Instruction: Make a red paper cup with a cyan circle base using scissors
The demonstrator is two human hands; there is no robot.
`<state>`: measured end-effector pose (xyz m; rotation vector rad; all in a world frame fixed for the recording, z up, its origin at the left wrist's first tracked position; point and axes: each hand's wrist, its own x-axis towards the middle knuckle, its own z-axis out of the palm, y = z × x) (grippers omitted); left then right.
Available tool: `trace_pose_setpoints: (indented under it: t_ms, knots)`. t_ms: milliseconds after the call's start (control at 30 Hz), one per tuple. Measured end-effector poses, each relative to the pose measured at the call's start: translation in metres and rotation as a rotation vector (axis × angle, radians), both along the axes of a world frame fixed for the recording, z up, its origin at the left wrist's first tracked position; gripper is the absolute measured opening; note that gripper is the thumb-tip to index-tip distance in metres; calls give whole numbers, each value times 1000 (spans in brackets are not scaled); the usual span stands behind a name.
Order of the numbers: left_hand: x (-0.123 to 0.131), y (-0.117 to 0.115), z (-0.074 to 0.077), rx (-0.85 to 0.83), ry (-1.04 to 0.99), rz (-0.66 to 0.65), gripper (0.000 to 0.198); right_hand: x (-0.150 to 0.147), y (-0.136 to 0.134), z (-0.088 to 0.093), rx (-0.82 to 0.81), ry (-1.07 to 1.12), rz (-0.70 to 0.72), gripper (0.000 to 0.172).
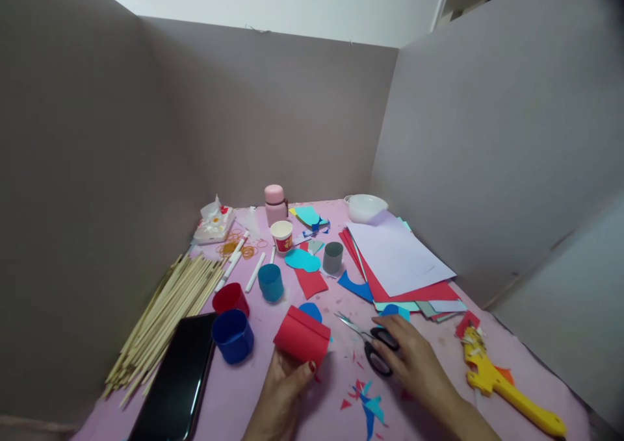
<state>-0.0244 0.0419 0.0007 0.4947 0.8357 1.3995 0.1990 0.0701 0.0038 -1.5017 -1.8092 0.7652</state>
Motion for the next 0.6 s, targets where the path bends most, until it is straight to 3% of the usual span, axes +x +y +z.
trace_pose_setpoints:
  t_ms: [100,133,200,300,400,600]
  knots:
    - [10,-4,-2,43,237,56,90,-25,-7,4,-124,262,38,45]
    - [13,-6,-5,58,350,70,93,-36,-10,4,-311,571,40,47]
    - [18,-10,-12,99,592,88,89,-57,-15,2,-577,1041,46,49]
    - [23,-16,-24,237,872,94,70,-78,-17,-2,-876,1438,66,49]
    - [25,-18,-30,403,994,116,57,-84,-13,-7,-1102,1629,26,43]
    - [19,-17,-27,386,833,-21,85,-82,-4,-14,-1169,1743,-99,36]
